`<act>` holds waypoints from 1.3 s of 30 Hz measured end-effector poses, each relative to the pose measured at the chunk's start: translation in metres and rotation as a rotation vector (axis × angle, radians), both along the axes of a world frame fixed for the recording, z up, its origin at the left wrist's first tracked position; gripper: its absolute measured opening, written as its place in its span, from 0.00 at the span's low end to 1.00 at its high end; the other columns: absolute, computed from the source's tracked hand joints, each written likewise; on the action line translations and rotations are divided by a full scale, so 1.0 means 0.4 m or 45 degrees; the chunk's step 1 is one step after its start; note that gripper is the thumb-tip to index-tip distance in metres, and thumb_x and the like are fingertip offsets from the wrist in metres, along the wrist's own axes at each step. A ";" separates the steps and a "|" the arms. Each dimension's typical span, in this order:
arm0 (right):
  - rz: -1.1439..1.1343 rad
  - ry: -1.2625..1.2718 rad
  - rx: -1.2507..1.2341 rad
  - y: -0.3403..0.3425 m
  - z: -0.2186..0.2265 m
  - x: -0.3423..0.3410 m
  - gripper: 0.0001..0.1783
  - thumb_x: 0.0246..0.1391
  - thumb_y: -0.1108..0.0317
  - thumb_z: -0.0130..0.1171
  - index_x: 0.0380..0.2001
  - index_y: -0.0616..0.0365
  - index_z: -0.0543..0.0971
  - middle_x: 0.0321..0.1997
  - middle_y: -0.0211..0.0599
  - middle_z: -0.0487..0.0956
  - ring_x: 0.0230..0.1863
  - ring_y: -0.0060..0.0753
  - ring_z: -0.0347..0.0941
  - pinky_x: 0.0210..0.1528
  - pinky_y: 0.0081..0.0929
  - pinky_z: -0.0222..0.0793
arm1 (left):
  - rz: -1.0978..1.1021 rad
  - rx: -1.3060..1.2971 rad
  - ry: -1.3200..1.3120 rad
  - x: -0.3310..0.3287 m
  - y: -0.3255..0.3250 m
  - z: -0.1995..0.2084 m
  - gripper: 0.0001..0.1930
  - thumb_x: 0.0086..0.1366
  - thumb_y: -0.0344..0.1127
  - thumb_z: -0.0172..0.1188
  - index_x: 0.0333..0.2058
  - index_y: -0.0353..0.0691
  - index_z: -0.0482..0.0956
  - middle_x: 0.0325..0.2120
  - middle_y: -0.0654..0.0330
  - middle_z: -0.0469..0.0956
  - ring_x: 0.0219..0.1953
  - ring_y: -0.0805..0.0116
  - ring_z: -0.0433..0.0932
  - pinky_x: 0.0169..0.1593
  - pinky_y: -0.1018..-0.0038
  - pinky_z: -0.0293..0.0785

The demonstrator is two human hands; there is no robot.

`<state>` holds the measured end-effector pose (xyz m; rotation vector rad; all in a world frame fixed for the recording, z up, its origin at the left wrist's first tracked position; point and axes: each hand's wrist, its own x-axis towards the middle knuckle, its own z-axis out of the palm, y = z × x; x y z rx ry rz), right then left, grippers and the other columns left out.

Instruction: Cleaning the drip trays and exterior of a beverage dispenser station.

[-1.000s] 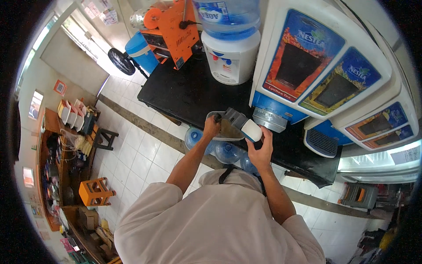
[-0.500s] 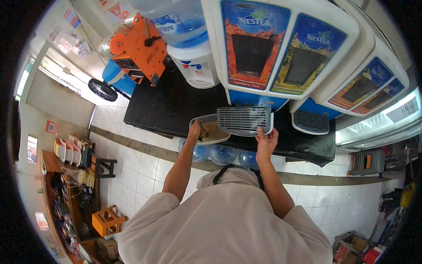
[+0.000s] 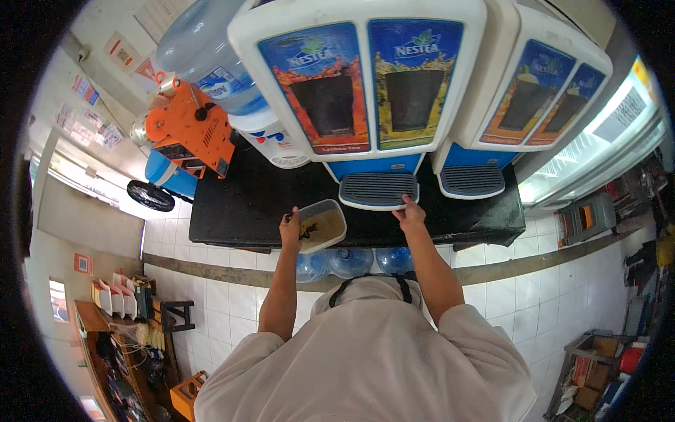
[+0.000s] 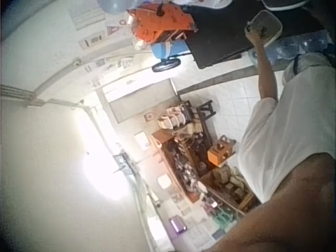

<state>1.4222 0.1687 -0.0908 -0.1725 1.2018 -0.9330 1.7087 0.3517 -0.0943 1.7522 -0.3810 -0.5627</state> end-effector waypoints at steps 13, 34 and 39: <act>0.030 0.079 -0.120 0.025 0.017 0.013 0.10 0.53 0.65 0.59 0.37 0.56 0.74 0.37 0.33 0.76 0.36 0.28 0.74 0.40 0.29 0.74 | 0.042 -0.261 0.941 -0.038 0.016 0.050 0.07 0.57 0.33 0.57 0.35 0.41 0.75 0.33 0.60 0.77 0.36 0.64 0.76 0.42 0.71 0.71; 0.206 0.025 -0.079 0.004 -0.025 -0.039 0.11 0.49 0.69 0.60 0.34 0.59 0.70 0.39 0.34 0.74 0.40 0.32 0.73 0.39 0.34 0.77 | 0.197 -0.006 0.257 -0.093 -0.017 0.035 0.07 0.59 0.34 0.58 0.33 0.39 0.74 0.25 0.60 0.75 0.27 0.66 0.75 0.31 0.70 0.72; 0.233 -0.016 -0.087 0.023 0.003 -0.142 0.14 0.46 0.69 0.60 0.35 0.58 0.67 0.34 0.34 0.74 0.35 0.31 0.74 0.41 0.35 0.76 | 0.206 0.376 -0.563 -0.123 -0.038 0.084 0.23 0.65 0.48 0.50 0.28 0.30 0.80 0.20 0.51 0.78 0.26 0.56 0.77 0.33 0.61 0.69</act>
